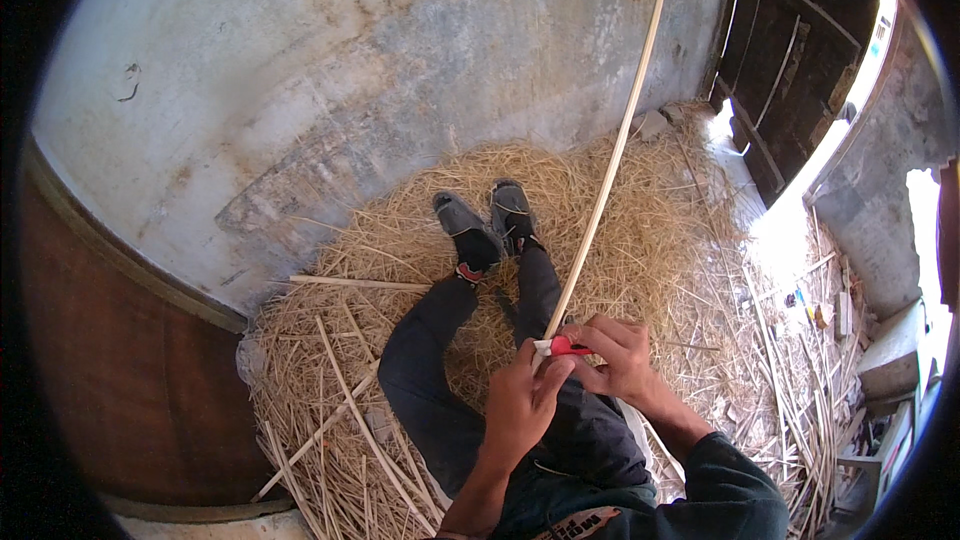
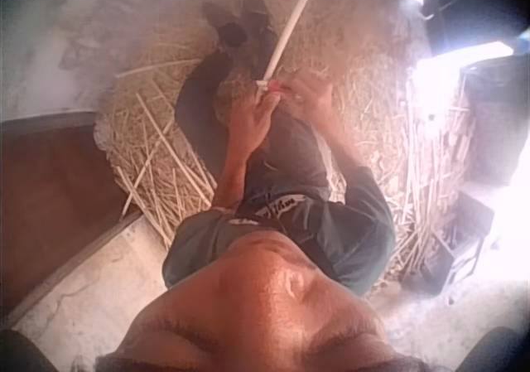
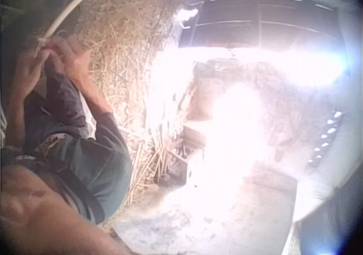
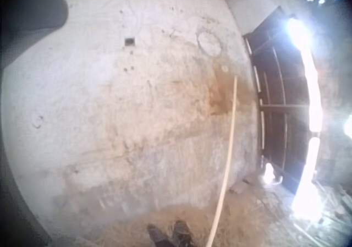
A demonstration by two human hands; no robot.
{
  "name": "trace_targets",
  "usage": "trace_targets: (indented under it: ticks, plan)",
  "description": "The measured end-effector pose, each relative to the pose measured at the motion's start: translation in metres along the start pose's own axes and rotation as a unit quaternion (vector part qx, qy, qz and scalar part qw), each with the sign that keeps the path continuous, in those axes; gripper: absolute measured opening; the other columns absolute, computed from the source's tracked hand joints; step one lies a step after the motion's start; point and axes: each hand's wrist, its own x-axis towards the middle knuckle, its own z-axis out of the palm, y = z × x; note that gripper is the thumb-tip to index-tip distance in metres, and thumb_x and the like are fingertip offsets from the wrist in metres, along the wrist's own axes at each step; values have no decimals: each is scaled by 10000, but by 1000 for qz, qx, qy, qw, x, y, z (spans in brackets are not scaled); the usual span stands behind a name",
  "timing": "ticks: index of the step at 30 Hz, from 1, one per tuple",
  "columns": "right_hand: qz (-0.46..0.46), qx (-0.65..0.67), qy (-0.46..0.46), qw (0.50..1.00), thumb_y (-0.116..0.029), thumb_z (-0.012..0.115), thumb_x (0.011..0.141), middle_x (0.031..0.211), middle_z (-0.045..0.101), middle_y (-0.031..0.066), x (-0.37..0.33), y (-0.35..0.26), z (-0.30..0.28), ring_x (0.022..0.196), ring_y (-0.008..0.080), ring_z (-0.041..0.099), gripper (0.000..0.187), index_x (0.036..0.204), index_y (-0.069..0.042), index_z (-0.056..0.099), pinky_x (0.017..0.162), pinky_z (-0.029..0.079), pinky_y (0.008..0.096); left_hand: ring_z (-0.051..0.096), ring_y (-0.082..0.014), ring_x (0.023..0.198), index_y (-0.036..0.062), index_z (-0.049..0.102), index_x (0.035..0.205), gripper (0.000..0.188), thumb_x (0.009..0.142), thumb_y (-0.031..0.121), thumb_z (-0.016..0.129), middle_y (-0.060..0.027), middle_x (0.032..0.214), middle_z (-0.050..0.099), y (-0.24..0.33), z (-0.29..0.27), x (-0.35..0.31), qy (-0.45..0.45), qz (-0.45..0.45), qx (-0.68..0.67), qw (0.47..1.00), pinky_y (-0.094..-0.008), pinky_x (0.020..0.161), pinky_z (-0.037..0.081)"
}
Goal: The person sits on a straw-covered floor and uses a red utility knife to shave a long, thin bamboo stick. They repeatedly scrape the surface of the stick to remove the outer layer, rotating the stick to work on different sides.
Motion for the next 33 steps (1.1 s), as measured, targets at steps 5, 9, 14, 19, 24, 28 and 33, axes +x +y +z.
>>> trace_targets:
  ticks: [5, 9, 14, 19, 24, 28, 33]
  plan:
    - [-18, -43, 2, 999, -195, 818, 761, 766, 636, 12, 2, 1, 0, 602, 199, 651, 332, 1079, -125, 753, 528, 541, 341, 710, -441, 732, 3, 592, 1012, 462, 1031, 463, 630, -209, 733, 677, 1, 6, 1, 47, 29, 68, 996, -465, 562, 510]
    - [-11, -50, 3, 999, -211, 827, 759, 757, 632, 3, 1, 3, 0, 595, 189, 649, 328, 1069, -135, 754, 524, 540, 340, 706, -436, 717, 1, 605, 1053, 419, 1062, 419, 586, -210, 734, 674, 1, 6, 0, 40, 23, 118, 992, -474, 564, 502]
    - [-8, -54, 7, 999, -229, 835, 767, 744, 630, -11, 2, 3, 3, 584, 182, 649, 302, 1049, -152, 760, 511, 533, 337, 709, -415, 661, -28, 642, 1119, 423, 1079, 387, 563, -213, 718, 665, -4, 2, -2, 35, 30, 142, 989, -437, 557, 502]
    - [-3, -45, 21, 999, -217, 854, 781, 716, 633, 2, 11, 2, -2, 563, 191, 643, 260, 1018, -152, 769, 507, 519, 337, 688, -420, 657, 15, 601, 1039, 385, 1072, 397, 572, -203, 683, 640, -5, 0, -3, 24, 6, 174, 984, -484, 546, 482]
    - [56, -69, 71, 994, -203, 863, 797, 716, 654, 36, 22, 21, -12, 569, 213, 655, 232, 1004, -139, 781, 507, 509, 338, 664, -424, 623, 35, 587, 969, 382, 1071, 403, 572, -195, 643, 614, -14, 7, -18, 19, -12, 166, 986, -501, 537, 475]
    - [79, -59, 68, 993, -188, 840, 829, 783, 712, 80, 23, 37, -15, 608, 229, 686, 213, 1019, -106, 791, 550, 530, 338, 664, -424, 615, 23, 591, 960, 392, 1076, 397, 566, -198, 642, 619, -21, 6, -25, -1, -43, 168, 985, -498, 541, 485]
    - [126, -66, 100, 985, -174, 802, 883, 841, 754, 103, 44, 72, -26, 635, 233, 686, 172, 1020, -71, 796, 611, 542, 333, 664, -422, 607, 12, 603, 968, 393, 1084, 384, 555, -197, 635, 619, -40, 7, -43, -8, -47, 182, 982, -496, 535, 483]
